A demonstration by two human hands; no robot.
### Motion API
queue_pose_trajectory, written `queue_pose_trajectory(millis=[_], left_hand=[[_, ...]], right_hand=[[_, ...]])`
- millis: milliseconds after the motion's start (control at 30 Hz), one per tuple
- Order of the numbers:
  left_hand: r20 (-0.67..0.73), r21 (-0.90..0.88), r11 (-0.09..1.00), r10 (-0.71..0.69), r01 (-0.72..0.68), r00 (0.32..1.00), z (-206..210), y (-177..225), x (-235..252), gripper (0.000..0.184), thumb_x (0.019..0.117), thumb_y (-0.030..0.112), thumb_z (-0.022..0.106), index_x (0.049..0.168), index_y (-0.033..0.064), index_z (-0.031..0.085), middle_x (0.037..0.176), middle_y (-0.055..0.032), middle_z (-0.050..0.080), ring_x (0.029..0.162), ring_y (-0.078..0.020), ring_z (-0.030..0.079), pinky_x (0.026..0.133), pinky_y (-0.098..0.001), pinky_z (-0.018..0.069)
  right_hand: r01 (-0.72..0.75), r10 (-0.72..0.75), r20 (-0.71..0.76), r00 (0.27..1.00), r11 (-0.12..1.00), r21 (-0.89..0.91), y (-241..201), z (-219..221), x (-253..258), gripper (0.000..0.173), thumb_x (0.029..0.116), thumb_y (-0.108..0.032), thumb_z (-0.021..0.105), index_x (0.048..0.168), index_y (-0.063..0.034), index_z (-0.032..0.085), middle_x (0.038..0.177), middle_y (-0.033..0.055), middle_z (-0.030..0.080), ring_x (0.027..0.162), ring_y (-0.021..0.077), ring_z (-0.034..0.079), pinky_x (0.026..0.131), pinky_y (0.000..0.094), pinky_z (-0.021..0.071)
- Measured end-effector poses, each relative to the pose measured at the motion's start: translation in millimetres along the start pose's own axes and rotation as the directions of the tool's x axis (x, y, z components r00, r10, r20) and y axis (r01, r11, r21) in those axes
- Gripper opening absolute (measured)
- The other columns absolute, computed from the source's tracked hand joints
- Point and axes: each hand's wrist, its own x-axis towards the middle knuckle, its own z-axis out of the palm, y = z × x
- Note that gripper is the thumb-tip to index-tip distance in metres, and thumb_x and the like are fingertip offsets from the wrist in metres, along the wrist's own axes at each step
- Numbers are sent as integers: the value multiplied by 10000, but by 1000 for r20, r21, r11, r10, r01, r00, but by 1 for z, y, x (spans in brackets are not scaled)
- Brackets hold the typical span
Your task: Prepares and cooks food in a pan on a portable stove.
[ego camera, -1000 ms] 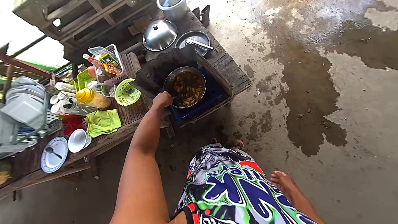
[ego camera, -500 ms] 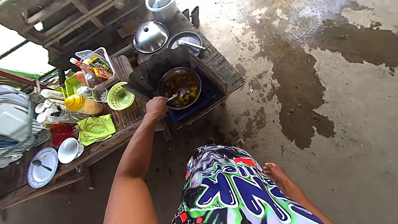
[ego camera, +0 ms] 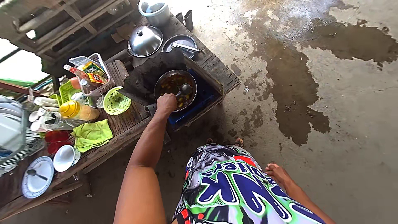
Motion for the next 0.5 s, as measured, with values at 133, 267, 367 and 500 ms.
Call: queue_pose_trajectory(millis=[133, 267, 367, 500], left_hand=[[30, 35, 999, -8, 7, 1000, 5, -5, 21, 187, 943, 201, 624, 1034, 70, 722, 1090, -200, 718, 1066, -417, 684, 784, -658, 538], [-18, 57, 998, -38, 39, 999, -14, -15, 24, 165, 924, 176, 655, 1018, 57, 720, 1081, -217, 713, 1042, -434, 685, 766, -665, 534], [-104, 47, 998, -37, 43, 994, -15, -15, 33, 234, 929, 131, 631, 1135, 87, 732, 1211, -189, 692, 1132, -408, 661, 839, -642, 537], [-59, 83, 995, -51, 56, 997, -10, -23, 38, 193, 963, 171, 608, 1056, 51, 727, 1155, -205, 707, 1101, -414, 674, 830, -642, 533]], right_hand=[[-1, 1, -5, 1000, 1000, 19, 2, 8, -8, 390, 1132, -231, 401, 1414, 14, 514, 1301, 245, 622, 1035, 315, 671, 880, 471, 538], [0, 1, -16, 1000, 998, 70, 11, 9, -1, 396, 1131, -242, 401, 1423, 5, 504, 1295, 241, 619, 1023, 310, 667, 860, 468, 538], [-2, 3, -16, 1000, 998, 63, 12, 10, -3, 397, 1132, -236, 395, 1423, 13, 501, 1295, 250, 615, 1024, 319, 666, 867, 474, 536], [10, -8, -25, 1000, 997, 73, 11, 8, -4, 393, 1132, -236, 400, 1418, 12, 504, 1291, 244, 621, 1008, 311, 673, 860, 470, 541]])
